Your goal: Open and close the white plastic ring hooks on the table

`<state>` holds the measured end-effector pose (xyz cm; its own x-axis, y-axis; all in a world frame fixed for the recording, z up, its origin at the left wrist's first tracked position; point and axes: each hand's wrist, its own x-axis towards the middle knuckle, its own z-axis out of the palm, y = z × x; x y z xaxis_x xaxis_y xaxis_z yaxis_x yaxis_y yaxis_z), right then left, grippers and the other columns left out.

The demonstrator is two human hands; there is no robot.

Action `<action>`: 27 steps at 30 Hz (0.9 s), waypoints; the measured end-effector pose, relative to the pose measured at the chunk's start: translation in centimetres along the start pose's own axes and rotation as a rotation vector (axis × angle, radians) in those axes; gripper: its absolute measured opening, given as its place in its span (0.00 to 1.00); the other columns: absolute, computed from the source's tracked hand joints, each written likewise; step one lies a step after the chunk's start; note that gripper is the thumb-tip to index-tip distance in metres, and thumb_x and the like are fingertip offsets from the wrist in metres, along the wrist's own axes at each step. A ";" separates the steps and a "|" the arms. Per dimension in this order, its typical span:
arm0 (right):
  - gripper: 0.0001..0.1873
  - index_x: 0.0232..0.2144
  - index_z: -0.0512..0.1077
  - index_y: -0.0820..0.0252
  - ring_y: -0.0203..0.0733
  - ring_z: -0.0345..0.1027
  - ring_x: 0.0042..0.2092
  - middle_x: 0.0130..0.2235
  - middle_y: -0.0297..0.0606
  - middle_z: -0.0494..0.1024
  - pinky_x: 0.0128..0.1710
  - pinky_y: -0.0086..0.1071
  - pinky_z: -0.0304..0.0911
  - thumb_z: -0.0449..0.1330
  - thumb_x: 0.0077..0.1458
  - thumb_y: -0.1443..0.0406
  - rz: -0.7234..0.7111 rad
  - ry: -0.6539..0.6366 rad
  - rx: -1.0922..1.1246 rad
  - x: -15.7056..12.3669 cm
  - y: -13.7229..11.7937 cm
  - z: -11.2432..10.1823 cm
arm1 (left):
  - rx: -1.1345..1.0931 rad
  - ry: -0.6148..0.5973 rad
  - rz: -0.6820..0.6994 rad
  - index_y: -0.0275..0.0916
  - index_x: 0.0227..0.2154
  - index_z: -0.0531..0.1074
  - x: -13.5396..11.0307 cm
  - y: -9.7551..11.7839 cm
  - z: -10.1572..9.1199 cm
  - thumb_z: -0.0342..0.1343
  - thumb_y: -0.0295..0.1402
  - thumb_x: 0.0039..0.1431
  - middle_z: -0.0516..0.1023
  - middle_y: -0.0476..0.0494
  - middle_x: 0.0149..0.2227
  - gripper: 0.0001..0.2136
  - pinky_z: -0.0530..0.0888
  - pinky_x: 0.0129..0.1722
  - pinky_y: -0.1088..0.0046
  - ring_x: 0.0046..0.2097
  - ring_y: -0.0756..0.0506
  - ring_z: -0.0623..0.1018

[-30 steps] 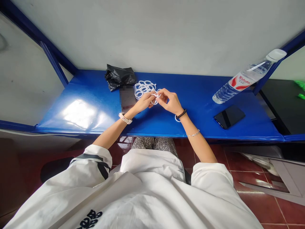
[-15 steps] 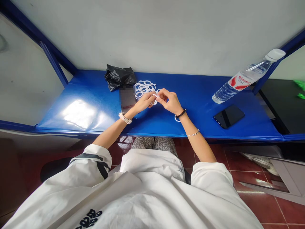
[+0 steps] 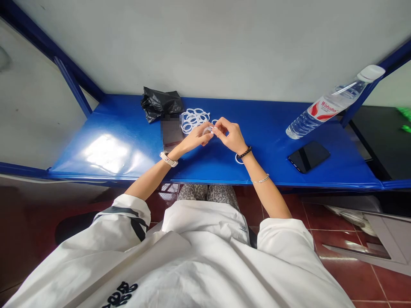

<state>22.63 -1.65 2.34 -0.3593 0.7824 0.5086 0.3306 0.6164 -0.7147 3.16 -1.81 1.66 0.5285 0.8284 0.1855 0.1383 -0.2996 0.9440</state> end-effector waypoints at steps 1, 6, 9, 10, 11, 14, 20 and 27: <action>0.23 0.31 0.67 0.53 0.38 0.68 0.26 0.25 0.30 0.72 0.28 0.34 0.64 0.63 0.62 0.42 0.003 0.005 -0.004 0.0 0.0 0.0 | 0.032 0.001 0.014 0.41 0.40 0.67 0.0 0.0 0.0 0.58 0.44 0.68 0.62 0.57 0.22 0.12 0.64 0.28 0.75 0.23 0.52 0.65; 0.21 0.30 0.69 0.53 0.39 0.68 0.26 0.26 0.32 0.74 0.29 0.36 0.65 0.63 0.62 0.45 0.003 0.024 -0.047 0.0 0.1 -0.1 | 0.123 0.030 0.013 0.40 0.38 0.66 -0.1 0.0 0.1 0.57 0.47 0.69 0.60 0.57 0.21 0.14 0.62 0.28 0.74 0.23 0.52 0.64; 0.21 0.31 0.69 0.53 0.40 0.69 0.27 0.27 0.32 0.75 0.29 0.36 0.65 0.61 0.64 0.45 -0.001 0.016 -0.038 0.0 0.1 0.0 | 0.141 0.050 0.023 0.40 0.37 0.67 0.0 0.0 0.1 0.58 0.48 0.69 0.61 0.57 0.21 0.15 0.61 0.28 0.74 0.24 0.52 0.64; 0.21 0.31 0.69 0.53 0.40 0.69 0.27 0.27 0.32 0.75 0.29 0.36 0.66 0.61 0.64 0.45 0.004 0.010 -0.028 0.0 0.1 0.0 | 0.148 0.062 0.032 0.40 0.37 0.67 0.1 0.0 0.1 0.59 0.47 0.68 0.61 0.57 0.22 0.15 0.61 0.28 0.74 0.24 0.52 0.63; 0.20 0.31 0.68 0.53 0.41 0.70 0.27 0.27 0.33 0.75 0.29 0.36 0.67 0.61 0.64 0.45 0.011 0.005 -0.016 0.0 0.1 0.0 | 0.155 0.077 0.040 0.40 0.37 0.67 0.1 -0.1 0.1 0.60 0.47 0.67 0.62 0.57 0.22 0.15 0.61 0.28 0.74 0.24 0.52 0.63; 0.20 0.32 0.69 0.52 0.42 0.73 0.29 0.29 0.33 0.77 0.31 0.37 0.70 0.62 0.64 0.46 0.032 -0.002 0.024 0.0 0.0 0.2 | 0.158 0.121 0.057 0.40 0.36 0.67 0.2 -0.2 0.2 0.64 0.42 0.63 0.61 0.57 0.22 0.13 0.60 0.29 0.75 0.25 0.53 0.61; 0.19 0.34 0.69 0.53 0.42 0.74 0.31 0.32 0.35 0.78 0.32 0.36 0.71 0.63 0.62 0.46 0.018 0.032 0.043 0.1 0.2 0.5 | 0.090 0.104 0.083 0.41 0.39 0.66 0.3 -0.4 0.3 0.64 0.38 0.61 0.58 0.61 0.20 0.12 0.60 0.29 0.74 0.24 0.53 0.60; 0.17 0.35 0.70 0.53 0.42 0.74 0.32 0.34 0.36 0.79 0.33 0.37 0.72 0.64 0.61 0.48 0.012 0.044 0.047 0.0 0.4 0.7 | 0.092 0.096 0.068 0.42 0.37 0.64 0.3 -0.3 0.2 0.63 0.41 0.61 0.60 0.59 0.20 0.14 0.59 0.29 0.74 0.25 0.52 0.61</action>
<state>22.17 -1.43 1.72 -0.3169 0.7937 0.5193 0.2926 0.6026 -0.7424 3.40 -1.60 1.39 0.4578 0.8445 0.2778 0.1833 -0.3955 0.9000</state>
